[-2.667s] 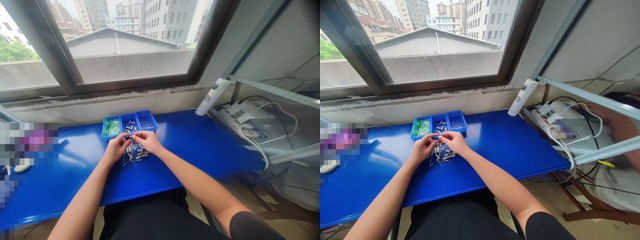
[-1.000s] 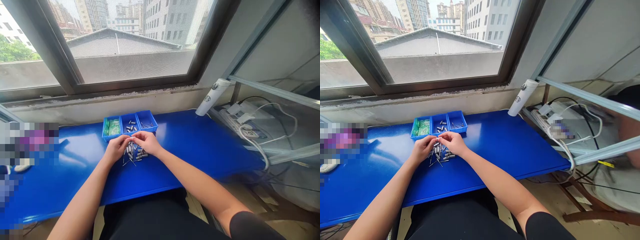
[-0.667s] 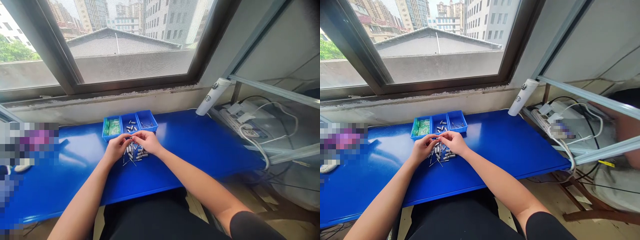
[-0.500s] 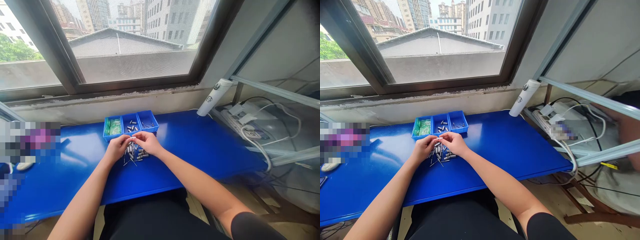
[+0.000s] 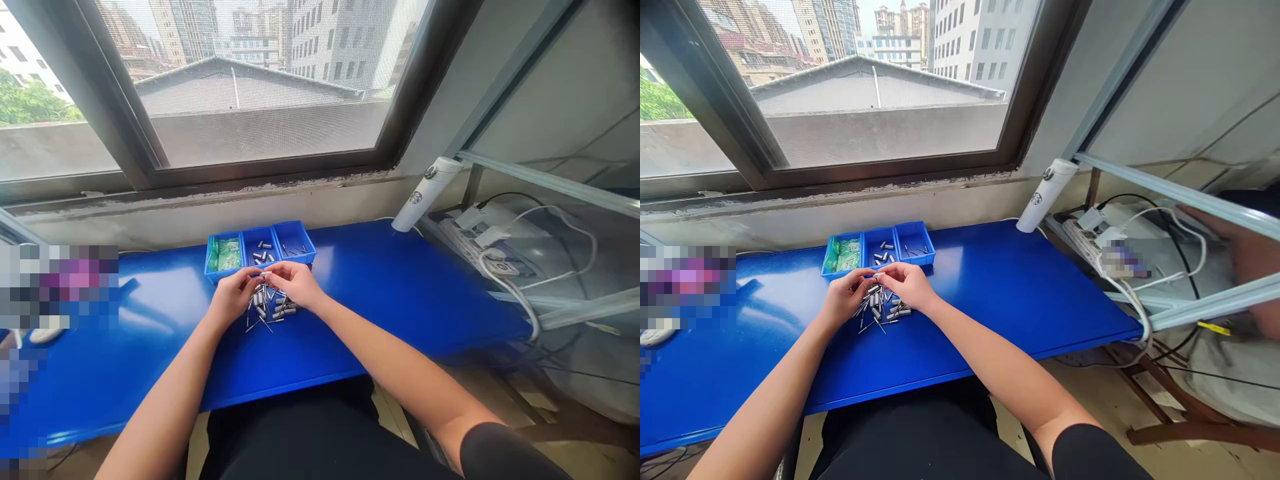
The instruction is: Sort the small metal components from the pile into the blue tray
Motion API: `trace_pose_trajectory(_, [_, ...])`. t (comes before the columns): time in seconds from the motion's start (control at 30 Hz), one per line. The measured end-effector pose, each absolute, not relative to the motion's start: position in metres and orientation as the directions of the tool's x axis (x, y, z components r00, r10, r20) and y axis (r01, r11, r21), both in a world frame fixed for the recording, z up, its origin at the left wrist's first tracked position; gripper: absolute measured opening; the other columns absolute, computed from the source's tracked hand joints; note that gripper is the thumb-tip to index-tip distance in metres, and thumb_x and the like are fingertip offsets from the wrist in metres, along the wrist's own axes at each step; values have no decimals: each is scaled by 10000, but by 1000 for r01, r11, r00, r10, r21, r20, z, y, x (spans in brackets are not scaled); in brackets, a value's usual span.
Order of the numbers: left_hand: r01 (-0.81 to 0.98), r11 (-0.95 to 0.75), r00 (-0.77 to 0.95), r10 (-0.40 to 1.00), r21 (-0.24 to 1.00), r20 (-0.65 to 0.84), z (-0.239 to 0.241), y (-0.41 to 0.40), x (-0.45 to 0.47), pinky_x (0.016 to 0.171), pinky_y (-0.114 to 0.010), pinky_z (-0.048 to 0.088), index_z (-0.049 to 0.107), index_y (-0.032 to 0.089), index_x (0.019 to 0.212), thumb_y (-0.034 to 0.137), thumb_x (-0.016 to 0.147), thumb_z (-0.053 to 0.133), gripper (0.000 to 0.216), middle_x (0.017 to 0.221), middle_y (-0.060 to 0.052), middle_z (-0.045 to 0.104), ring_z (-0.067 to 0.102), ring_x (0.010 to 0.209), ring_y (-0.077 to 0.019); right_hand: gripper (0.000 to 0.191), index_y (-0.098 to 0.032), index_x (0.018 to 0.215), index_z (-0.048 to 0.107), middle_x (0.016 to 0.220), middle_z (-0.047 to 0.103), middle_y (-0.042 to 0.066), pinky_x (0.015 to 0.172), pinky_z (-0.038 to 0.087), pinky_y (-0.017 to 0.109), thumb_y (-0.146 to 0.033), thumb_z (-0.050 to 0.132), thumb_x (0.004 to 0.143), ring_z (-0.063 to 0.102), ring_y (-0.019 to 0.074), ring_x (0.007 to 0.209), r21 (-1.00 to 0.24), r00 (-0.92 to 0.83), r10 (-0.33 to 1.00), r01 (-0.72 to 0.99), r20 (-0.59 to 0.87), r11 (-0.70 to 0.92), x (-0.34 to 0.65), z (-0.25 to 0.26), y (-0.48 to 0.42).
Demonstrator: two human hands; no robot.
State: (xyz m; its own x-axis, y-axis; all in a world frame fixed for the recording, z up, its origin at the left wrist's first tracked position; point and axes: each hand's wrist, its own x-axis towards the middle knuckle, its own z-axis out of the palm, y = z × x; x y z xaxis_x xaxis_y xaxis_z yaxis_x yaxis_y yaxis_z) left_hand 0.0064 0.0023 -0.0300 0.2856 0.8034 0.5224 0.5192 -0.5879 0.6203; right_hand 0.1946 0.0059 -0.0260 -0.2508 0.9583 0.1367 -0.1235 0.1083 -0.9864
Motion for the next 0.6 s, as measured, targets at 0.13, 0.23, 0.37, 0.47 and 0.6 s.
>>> trace_pose_trajectory(0.13, [521,-567,306,822,637,481,-31,2,7,489,-189,402,670,163,1027,352,944,537,245,591,36,583,494,487,-85,343,-161,947,717,818,717,51,701,540,305,-436,740,744,660,161,727,-978,-243,948,-34,207,204,194,-25,3])
trace_pose_trajectory(0.23, [522,-546,308,837,655,452,-31,1,7,483,-190,403,670,159,995,362,951,525,254,597,27,592,513,498,-90,331,-157,952,715,785,710,44,676,530,293,-423,732,754,651,154,702,-977,-247,945,-19,212,214,194,-26,2])
trace_pose_trajectory(0.37, [482,-564,299,825,670,479,-29,0,8,468,-177,373,627,166,1128,357,920,591,285,556,66,524,439,455,-68,342,-162,927,714,815,724,54,701,549,306,-450,738,743,667,162,722,-984,-238,956,-103,169,148,194,-28,5])
trace_pose_trajectory(0.47, [457,-590,302,806,665,508,-29,0,8,468,-168,356,636,180,1126,339,904,619,273,548,79,487,402,451,-56,356,-160,884,717,786,719,54,694,551,313,-481,744,731,663,163,703,-988,-229,965,-112,128,104,195,-30,8])
trace_pose_trajectory(0.6, [462,-598,293,800,655,523,-30,1,7,467,-169,341,670,178,1058,332,917,602,220,544,73,475,383,458,-54,368,-155,873,718,760,711,50,672,539,304,-499,733,743,650,159,688,-988,-254,957,-99,141,119,196,-29,8])
